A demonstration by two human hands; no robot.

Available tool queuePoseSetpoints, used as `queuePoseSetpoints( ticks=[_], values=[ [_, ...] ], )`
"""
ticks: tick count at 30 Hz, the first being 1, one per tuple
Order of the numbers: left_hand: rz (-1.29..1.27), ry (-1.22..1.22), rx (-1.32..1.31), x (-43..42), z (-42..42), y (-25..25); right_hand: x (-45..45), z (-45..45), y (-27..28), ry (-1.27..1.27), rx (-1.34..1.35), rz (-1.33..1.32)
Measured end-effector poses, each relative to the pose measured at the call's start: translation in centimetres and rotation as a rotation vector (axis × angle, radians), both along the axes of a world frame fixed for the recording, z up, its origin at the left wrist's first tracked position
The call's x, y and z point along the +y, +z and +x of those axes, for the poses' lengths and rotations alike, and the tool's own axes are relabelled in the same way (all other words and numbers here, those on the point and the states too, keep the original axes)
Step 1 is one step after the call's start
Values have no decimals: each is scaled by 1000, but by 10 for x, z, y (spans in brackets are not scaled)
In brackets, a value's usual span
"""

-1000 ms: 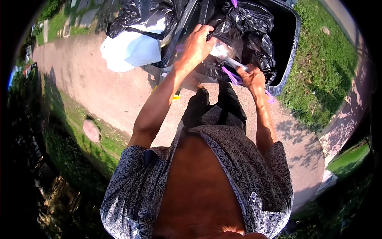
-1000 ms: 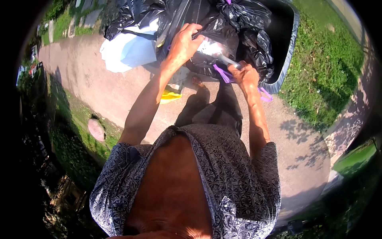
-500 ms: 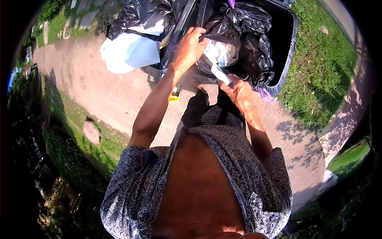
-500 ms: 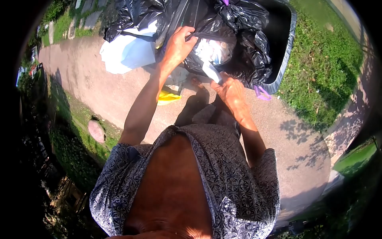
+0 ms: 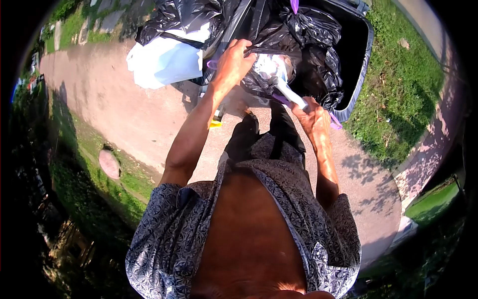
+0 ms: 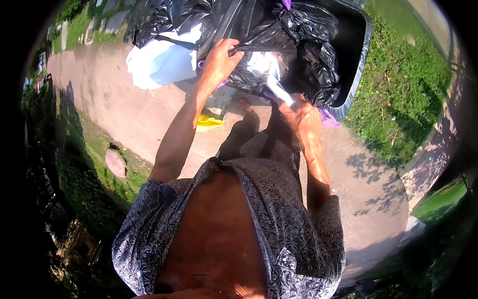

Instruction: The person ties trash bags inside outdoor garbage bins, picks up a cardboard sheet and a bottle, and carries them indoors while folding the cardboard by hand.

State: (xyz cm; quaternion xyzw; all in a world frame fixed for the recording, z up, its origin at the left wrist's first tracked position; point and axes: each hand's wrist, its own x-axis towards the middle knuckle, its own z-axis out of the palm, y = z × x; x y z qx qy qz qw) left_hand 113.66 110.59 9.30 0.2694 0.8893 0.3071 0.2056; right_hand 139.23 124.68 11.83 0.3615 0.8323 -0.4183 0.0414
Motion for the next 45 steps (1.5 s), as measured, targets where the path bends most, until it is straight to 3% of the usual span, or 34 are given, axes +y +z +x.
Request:
queuePoseSetpoints(
  ticks=[2,4,6,12,14,15,16,17,18,19,20,21,22,23,27,28,29,31,33,34,36,38,40,44,45],
  values=[
    [-16,5,-11,-10,0,-10,9,5,9,-141,-110,-4],
    [-26,17,19,-25,1,-27,23,1,40,-294,-146,-205],
    [-67,28,18,-38,15,-30,29,1,54,-349,-43,-259],
    [-20,-88,-51,-80,110,-79,-28,-66,78,9,15,-212],
    [20,-145,189,-85,144,-112,-71,-98,69,131,5,-378],
    [204,-31,-70,-89,150,-97,-84,-110,46,286,-13,-381],
    [369,62,-201,-88,162,-107,-109,-128,40,371,-22,-450],
    [704,230,-382,-84,178,-132,-132,-136,2,467,57,-386],
    [944,325,-491,-80,190,-153,-158,-151,-9,579,144,-289],
    [1029,355,-488,-77,198,-168,-180,-164,-36,671,40,-275],
    [496,95,-171,-85,191,-167,-207,-178,-74,776,17,-139],
    [44,-169,227,-94,184,-167,-234,-192,-94,796,-136,-178],
    [92,-160,222,-101,175,-156,-257,-203,-128,925,-137,-264],
    [58,-195,151,-104,168,-147,-278,-207,-161,1058,-8,-174],
    [92,-145,165,-119,156,-158,-302,-216,-207,787,162,-100],
    [63,-146,221,-128,152,-138,-293,-219,-195,769,180,-146],
    [363,-8,60,-113,172,-190,-277,-219,-172,753,191,-193],
    [844,122,-335,-96,183,-240,-241,-205,-131,650,200,-328],
    [692,32,-190,-103,161,-200,-196,-189,-91,484,210,-450],
    [354,-43,184,-110,146,-166,-174,-181,-68,402,225,-484],
    [127,-180,145,-120,137,-136,-118,-162,-58,273,237,-351],
    [226,-136,200,-122,138,-141,-57,-139,-46,173,214,-193],
    [154,-231,9,-118,122,-128,1,-116,-53,-137,291,-281],
    [200,-249,6,-119,116,-135,131,-96,-87,-296,237,-135],
    [75,-331,-5,-119,110,-125,157,-105,-92,-256,83,26]
  ],
)
